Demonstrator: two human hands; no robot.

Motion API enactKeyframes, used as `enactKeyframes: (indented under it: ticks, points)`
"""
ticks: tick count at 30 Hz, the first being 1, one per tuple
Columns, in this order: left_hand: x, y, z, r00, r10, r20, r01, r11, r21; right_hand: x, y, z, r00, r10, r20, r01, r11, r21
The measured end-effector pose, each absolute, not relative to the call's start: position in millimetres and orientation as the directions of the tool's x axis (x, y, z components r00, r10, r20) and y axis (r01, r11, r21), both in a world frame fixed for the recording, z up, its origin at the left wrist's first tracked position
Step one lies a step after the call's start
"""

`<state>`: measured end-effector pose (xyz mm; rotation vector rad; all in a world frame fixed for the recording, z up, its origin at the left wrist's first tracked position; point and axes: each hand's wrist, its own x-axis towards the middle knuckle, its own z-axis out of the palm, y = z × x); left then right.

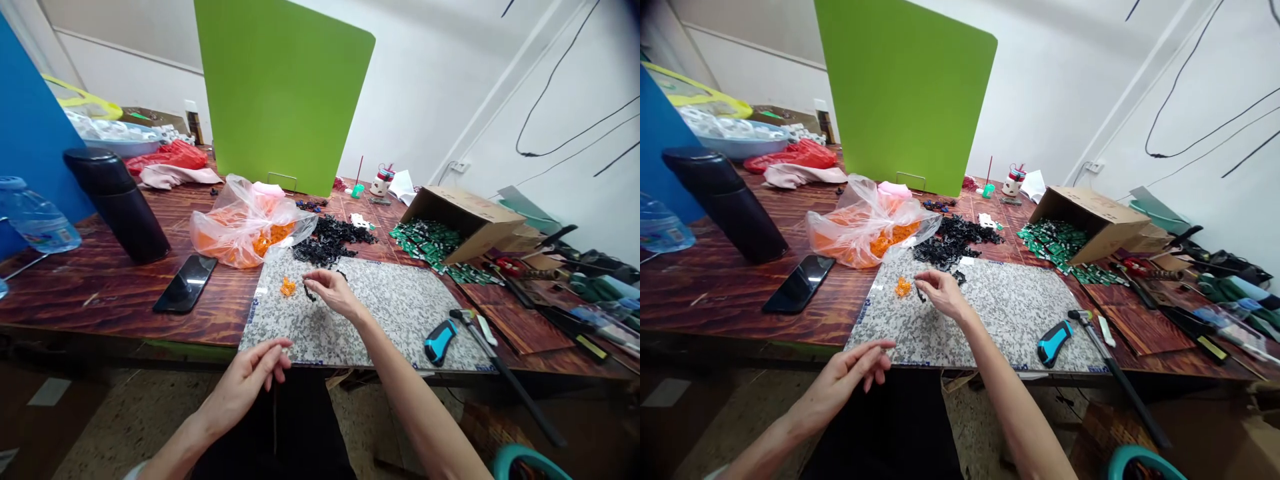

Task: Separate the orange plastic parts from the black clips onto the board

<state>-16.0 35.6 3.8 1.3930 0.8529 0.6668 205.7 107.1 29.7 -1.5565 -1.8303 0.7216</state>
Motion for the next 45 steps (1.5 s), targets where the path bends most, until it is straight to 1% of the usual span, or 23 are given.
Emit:
enactKeyframes:
  ticks: [3,5,7,8,11,15,17,19,21,22,24,27,31,34,37,38,39,40,42,43,45]
  points:
    - [-8,55,9,0.535,0.834,-0.133,0.066,0.115,0.991,204,70,37,-0.200,0.975,0.096,0.482,0.184,-0.857]
    - [-2,66,11,0.604,0.781,-0.155,0.073,0.139,0.988,201,48,40,-0.230,0.968,0.100,0.362,0.181,-0.914]
    - [4,72,12,0.686,0.707,-0.173,0.104,0.140,0.985,196,32,42,-0.229,0.962,0.150,0.306,0.217,-0.927]
    - [7,73,12,0.716,0.674,-0.182,0.123,0.134,0.983,194,26,42,-0.218,0.957,0.191,0.312,0.254,-0.915]
    - [17,72,8,0.765,0.609,-0.208,0.167,0.124,0.978,189,14,39,-0.195,0.937,0.290,0.378,0.344,-0.859]
    - [32,61,3,0.784,0.566,-0.255,0.191,0.170,0.967,207,4,36,-0.190,0.945,0.266,0.423,0.323,-0.847]
    - [39,56,3,0.758,0.591,-0.278,0.167,0.236,0.957,233,0,35,-0.089,0.970,0.224,0.564,0.235,-0.791]
    - [42,52,3,0.708,0.641,-0.296,0.114,0.310,0.944,268,-1,32,0.103,0.974,0.202,0.741,0.061,-0.668]
    - [43,50,3,0.654,0.689,-0.313,0.058,0.366,0.929,305,-2,26,0.257,0.945,0.200,0.815,-0.101,-0.571]
    - [43,49,4,0.629,0.707,-0.325,0.035,0.391,0.920,322,-2,23,0.303,0.933,0.192,0.829,-0.159,-0.536]
    - [43,48,4,0.587,0.729,-0.354,-0.003,0.438,0.899,345,-2,15,0.343,0.926,0.154,0.842,-0.231,-0.488]
    - [44,46,5,0.555,0.742,-0.377,-0.047,0.480,0.876,356,-1,8,0.352,0.933,0.077,0.857,-0.287,-0.428]
    - [47,46,7,0.552,0.746,-0.373,-0.126,0.516,0.847,351,6,9,0.356,0.934,0.025,0.874,-0.324,-0.363]
    - [47,47,8,0.550,0.751,-0.364,-0.162,0.524,0.836,349,11,14,0.352,0.935,0.033,0.888,-0.323,-0.329]
    - [44,49,11,0.534,0.762,-0.366,-0.171,0.521,0.836,339,12,22,0.356,0.933,0.057,0.889,-0.319,-0.327]
    - [43,50,12,0.520,0.770,-0.369,-0.179,0.520,0.835,331,11,26,0.353,0.933,0.067,0.885,-0.309,-0.347]
    - [42,50,13,0.504,0.781,-0.368,-0.192,0.517,0.834,320,10,30,0.340,0.937,0.079,0.874,-0.283,-0.396]
    - [42,50,14,0.486,0.794,-0.364,-0.209,0.511,0.834,305,7,34,0.316,0.944,0.091,0.850,-0.239,-0.470]
    - [43,51,15,0.450,0.821,-0.351,-0.244,0.492,0.836,270,1,40,0.247,0.961,0.122,0.747,-0.108,-0.656]
    - [43,51,15,0.440,0.829,-0.345,-0.254,0.484,0.837,251,-2,42,0.209,0.969,0.135,0.682,-0.046,-0.730]
    - [44,50,14,0.440,0.831,-0.340,-0.252,0.478,0.842,214,-7,42,0.148,0.976,0.158,0.587,0.042,-0.808]
